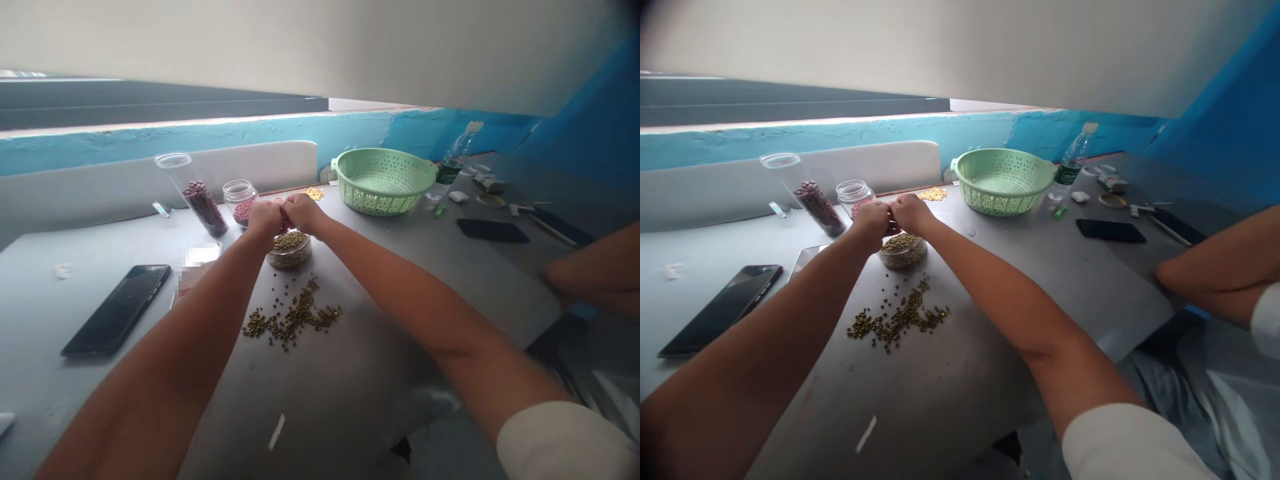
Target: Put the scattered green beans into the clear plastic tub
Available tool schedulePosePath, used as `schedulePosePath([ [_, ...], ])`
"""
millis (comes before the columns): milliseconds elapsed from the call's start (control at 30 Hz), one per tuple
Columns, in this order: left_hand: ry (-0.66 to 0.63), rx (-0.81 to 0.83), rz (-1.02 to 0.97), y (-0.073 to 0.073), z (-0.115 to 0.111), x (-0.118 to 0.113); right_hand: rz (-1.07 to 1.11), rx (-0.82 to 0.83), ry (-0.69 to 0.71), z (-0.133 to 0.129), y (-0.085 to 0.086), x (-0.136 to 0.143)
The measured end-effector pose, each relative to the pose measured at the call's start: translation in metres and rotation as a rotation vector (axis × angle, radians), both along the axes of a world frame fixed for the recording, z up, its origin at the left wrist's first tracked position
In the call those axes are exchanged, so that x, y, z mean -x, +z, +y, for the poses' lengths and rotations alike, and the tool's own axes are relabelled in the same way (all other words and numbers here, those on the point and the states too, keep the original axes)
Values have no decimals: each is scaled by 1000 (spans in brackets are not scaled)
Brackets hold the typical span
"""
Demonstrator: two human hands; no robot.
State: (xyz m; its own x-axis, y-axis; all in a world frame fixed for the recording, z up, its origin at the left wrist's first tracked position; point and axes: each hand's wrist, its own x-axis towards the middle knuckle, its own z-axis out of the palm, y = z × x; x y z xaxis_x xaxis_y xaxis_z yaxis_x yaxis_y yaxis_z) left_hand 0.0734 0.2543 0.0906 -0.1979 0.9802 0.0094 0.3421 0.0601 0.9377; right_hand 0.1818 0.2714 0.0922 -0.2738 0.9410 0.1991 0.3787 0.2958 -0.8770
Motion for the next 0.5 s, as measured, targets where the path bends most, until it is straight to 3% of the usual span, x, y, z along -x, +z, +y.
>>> schedulePosePath([
  [133,-9,89,6,9,-7,4,-71,-37,58,-11,1,-11],
  [300,-66,86,48,14,-12,13,-261,-255,130,-17,-2,-19],
  [500,-5,-70,197,10,-12,17,-307,-383,187,-13,-12,-20],
])
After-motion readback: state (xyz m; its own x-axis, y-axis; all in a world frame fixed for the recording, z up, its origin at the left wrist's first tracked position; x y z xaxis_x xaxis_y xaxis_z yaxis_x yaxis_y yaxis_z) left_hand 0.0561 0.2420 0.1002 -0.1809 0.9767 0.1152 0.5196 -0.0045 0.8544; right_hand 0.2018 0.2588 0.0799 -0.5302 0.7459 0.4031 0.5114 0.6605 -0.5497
